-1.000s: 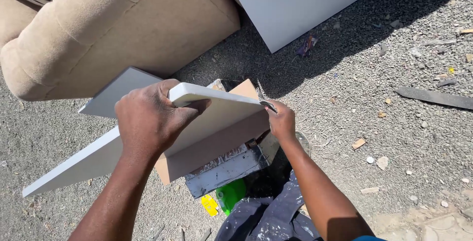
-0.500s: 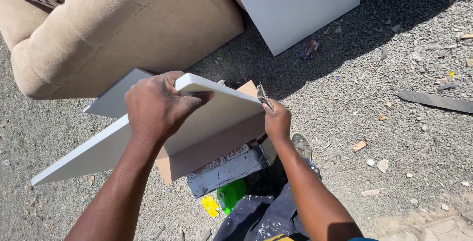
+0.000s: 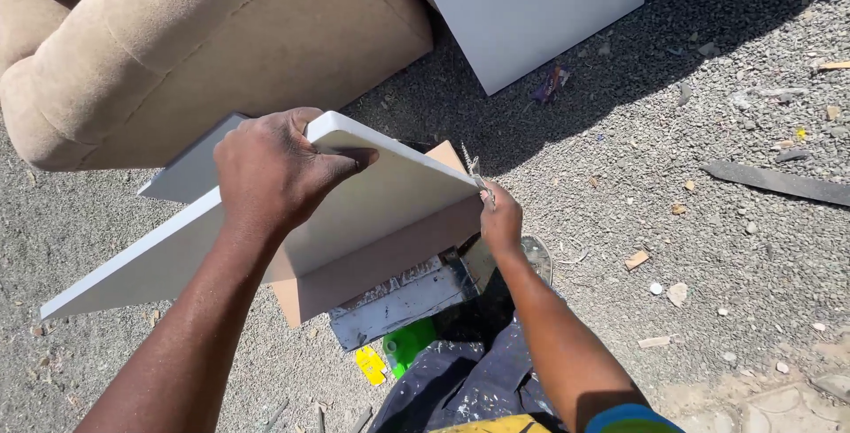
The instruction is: Sanding the flat surface and edges of a white cabinet door with sandpaper to prepare it for finishing.
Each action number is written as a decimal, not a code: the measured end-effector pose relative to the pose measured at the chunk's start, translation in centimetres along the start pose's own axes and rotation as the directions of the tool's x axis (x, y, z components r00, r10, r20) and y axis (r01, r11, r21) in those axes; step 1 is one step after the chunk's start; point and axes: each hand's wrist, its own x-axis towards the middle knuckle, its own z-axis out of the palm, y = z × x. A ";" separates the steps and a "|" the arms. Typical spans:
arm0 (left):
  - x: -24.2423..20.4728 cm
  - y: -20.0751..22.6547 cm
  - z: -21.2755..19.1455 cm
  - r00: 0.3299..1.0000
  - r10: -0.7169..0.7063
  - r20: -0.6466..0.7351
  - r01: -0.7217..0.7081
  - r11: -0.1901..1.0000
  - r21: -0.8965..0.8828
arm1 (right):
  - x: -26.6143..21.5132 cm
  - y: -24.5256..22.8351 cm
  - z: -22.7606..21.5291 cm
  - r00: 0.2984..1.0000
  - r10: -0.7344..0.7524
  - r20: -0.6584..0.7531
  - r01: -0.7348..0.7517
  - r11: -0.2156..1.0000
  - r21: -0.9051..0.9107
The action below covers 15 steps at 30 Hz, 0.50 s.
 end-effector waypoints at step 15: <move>0.4 -0.3 -0.2 1.000 -0.001 0.030 0.001 1.000 0.005 | -2.4 -4.1 -1.1 0.998 0.065 -0.025 -0.064 0.997 0.035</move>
